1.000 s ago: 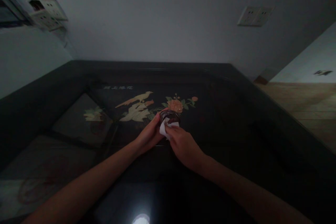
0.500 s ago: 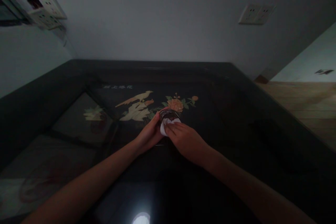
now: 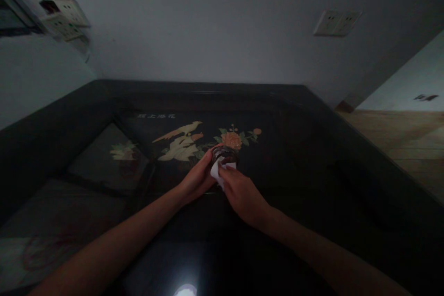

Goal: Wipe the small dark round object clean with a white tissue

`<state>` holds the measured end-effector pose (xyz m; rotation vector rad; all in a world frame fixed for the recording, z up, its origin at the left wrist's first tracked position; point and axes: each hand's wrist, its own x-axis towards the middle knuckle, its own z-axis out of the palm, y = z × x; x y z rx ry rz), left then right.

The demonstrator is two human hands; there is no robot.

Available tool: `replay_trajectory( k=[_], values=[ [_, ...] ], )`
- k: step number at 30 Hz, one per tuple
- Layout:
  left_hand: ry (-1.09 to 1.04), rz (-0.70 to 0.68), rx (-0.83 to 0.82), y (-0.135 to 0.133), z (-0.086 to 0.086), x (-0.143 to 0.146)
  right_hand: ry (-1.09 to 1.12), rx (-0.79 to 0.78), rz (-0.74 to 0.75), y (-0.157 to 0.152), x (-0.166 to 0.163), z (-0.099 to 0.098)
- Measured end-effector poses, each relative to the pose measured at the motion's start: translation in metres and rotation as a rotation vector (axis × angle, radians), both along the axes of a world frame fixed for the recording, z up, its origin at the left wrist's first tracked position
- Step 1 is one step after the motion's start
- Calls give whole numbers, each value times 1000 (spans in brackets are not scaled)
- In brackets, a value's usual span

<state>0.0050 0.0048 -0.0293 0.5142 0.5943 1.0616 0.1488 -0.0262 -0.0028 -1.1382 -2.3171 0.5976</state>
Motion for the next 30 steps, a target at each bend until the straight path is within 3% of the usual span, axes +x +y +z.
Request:
replay_trajectory(
  k=[4, 8, 12, 17, 22, 26, 30],
  values=[
    [45, -6, 17, -3, 4, 1, 296, -199, -68, -3, -3, 0],
    [46, -12, 37, -2, 1, 0, 245, -190, -45, -2, -1, 2],
    [6, -23, 41, 0, -3, -1, -41, -31, 20, 3, 3, 5],
    [-31, -15, -17, 2, 1, 0, -397, 317, 161, 10, 11, 5],
    [-66, -1, -39, 3, -1, 1, -549, 495, 121, 10, 12, 4],
    [-66, -8, -36, 3, -3, 1, -521, 422, 100, 6, 9, 6],
    [-62, -34, 0, 2, -1, 1, -301, 170, 66, 4, 6, 7]
  ],
)
